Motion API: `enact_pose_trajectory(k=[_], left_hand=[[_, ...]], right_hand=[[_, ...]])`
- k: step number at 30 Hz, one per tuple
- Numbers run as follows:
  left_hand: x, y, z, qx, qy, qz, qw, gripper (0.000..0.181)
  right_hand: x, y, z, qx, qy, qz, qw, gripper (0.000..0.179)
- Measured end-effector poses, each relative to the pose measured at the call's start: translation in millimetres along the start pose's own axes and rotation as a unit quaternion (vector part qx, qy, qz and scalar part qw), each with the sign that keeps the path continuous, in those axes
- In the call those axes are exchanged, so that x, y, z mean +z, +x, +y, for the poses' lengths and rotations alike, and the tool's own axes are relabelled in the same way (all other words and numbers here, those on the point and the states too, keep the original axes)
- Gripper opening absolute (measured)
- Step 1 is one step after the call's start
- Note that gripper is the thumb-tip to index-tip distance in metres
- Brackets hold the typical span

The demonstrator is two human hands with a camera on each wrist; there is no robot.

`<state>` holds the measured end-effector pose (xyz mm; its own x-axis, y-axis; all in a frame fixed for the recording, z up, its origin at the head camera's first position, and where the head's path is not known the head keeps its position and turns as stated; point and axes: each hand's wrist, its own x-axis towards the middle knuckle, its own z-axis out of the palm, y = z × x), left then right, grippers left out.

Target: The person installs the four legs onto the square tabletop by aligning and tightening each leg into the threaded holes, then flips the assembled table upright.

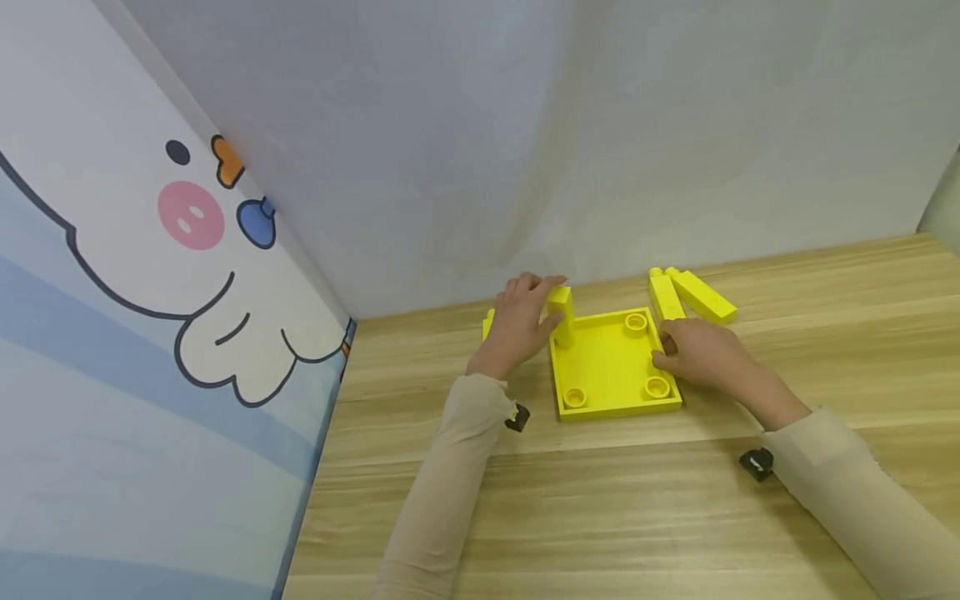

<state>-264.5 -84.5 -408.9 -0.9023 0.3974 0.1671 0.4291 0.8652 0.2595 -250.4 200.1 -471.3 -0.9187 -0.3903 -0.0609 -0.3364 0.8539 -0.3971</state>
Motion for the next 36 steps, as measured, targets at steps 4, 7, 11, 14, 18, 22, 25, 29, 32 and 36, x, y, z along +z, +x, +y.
enact_pose_trajectory(k=[4, 7, 11, 14, 18, 22, 25, 29, 32, 36], left_hand=[[-0.8, -0.5, 1.5, -0.027, 0.0, 0.014, 0.9995, 0.067], [0.5, -1.6, 3.2, -0.047, 0.009, 0.029, 0.9984, 0.066], [3.8, -2.0, 4.6, -0.056, 0.007, 0.032, 0.9979, 0.057], [5.7, 0.2, 4.3, -0.052, 0.009, 0.028, 0.9982, 0.052], [5.8, 4.9, 3.4, -0.039, 0.013, 0.019, 0.999, 0.049], [4.7, 7.2, 2.7, -0.019, 0.017, 0.008, 0.9996, 0.048], [4.5, 6.7, 1.7, -0.006, 0.013, -0.001, 0.9999, 0.046], [4.4, 6.0, 0.6, 0.007, 0.015, -0.011, 0.9998, 0.045], [4.3, 5.2, 0.2, 0.011, 0.015, -0.015, 0.9997, 0.047], [5.4, 5.5, 1.3, -0.011, -0.001, -0.014, 0.9998, 0.057]], right_hand=[[0.2, -0.4, -0.4, 0.0, 0.001, 0.001, 1.0, 0.024], [1.5, -1.0, -0.5, -0.002, 0.003, -0.002, 1.0, 0.024], [3.7, -0.8, 0.2, -0.003, 0.007, -0.009, 0.9999, 0.023], [3.9, -0.1, 0.6, -0.003, 0.006, -0.006, 1.0, 0.024], [2.1, 1.2, 1.3, -0.005, 0.004, -0.001, 1.0, 0.024], [0.0, 2.4, 1.7, -0.007, 0.003, -0.001, 1.0, 0.025], [-0.4, 2.8, 1.6, -0.007, 0.003, -0.001, 1.0, 0.025], [0.5, 3.6, 3.1, -0.005, 0.003, 0.002, 1.0, 0.025], [1.6, 4.6, 4.4, -0.005, 0.003, 0.004, 1.0, 0.025], [2.1, 5.6, 6.1, -0.006, 0.004, 0.005, 1.0, 0.025]])
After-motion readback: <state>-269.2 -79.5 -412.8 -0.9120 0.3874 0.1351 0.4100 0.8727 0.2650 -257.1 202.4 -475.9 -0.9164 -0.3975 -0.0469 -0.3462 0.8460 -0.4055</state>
